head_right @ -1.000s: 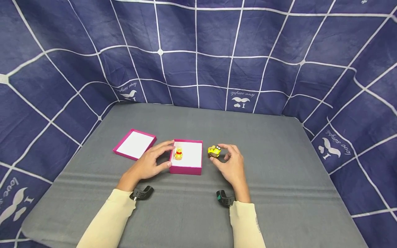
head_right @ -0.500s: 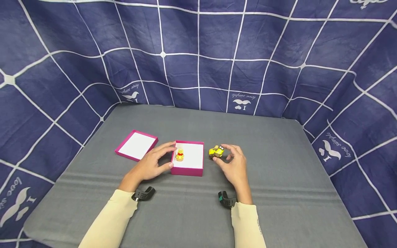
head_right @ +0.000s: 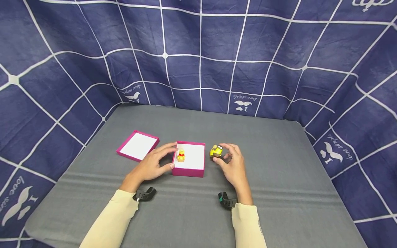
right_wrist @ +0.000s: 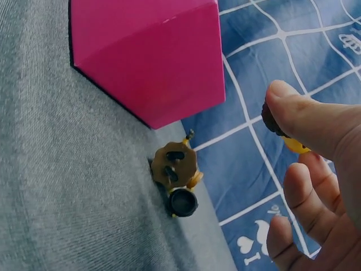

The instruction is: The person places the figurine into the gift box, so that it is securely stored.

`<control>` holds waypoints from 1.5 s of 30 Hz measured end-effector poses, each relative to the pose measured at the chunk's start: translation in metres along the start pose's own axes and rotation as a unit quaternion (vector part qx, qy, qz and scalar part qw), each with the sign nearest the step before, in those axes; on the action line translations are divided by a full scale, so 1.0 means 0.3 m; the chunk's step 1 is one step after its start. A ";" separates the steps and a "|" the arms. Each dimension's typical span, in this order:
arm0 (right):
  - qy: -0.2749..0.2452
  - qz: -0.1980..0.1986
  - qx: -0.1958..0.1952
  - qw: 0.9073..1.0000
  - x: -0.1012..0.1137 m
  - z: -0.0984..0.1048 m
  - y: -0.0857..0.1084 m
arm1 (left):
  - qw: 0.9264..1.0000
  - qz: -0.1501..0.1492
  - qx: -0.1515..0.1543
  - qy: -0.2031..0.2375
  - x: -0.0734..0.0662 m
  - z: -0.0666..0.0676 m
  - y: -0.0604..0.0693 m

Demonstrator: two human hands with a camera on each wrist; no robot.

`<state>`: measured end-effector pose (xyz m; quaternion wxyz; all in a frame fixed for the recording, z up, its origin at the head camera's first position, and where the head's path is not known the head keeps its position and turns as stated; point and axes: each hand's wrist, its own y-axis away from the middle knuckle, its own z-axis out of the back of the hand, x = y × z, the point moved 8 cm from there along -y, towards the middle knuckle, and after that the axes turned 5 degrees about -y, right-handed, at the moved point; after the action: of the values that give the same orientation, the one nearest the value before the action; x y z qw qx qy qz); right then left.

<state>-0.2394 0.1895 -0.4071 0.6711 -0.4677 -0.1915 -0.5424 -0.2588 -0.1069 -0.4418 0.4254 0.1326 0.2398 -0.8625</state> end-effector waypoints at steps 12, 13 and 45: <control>-0.016 0.012 -0.001 1.000 0.045 0.005 -0.037 | 1.000 -0.001 -0.001 -0.001 -0.004 0.011 -0.010; -0.017 0.010 0.000 1.000 0.047 0.005 -0.039 | 1.000 -0.001 -0.002 -0.001 -0.005 0.011 -0.010; -0.063 -0.008 0.011 0.998 0.097 -0.034 -0.098 | 1.000 0.007 0.000 0.008 0.003 -0.005 0.004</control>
<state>-0.2588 0.1658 -0.3775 0.6587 -0.4918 -0.2428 -0.5150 -0.2585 -0.1073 -0.4439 0.4293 0.1405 0.2425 -0.8586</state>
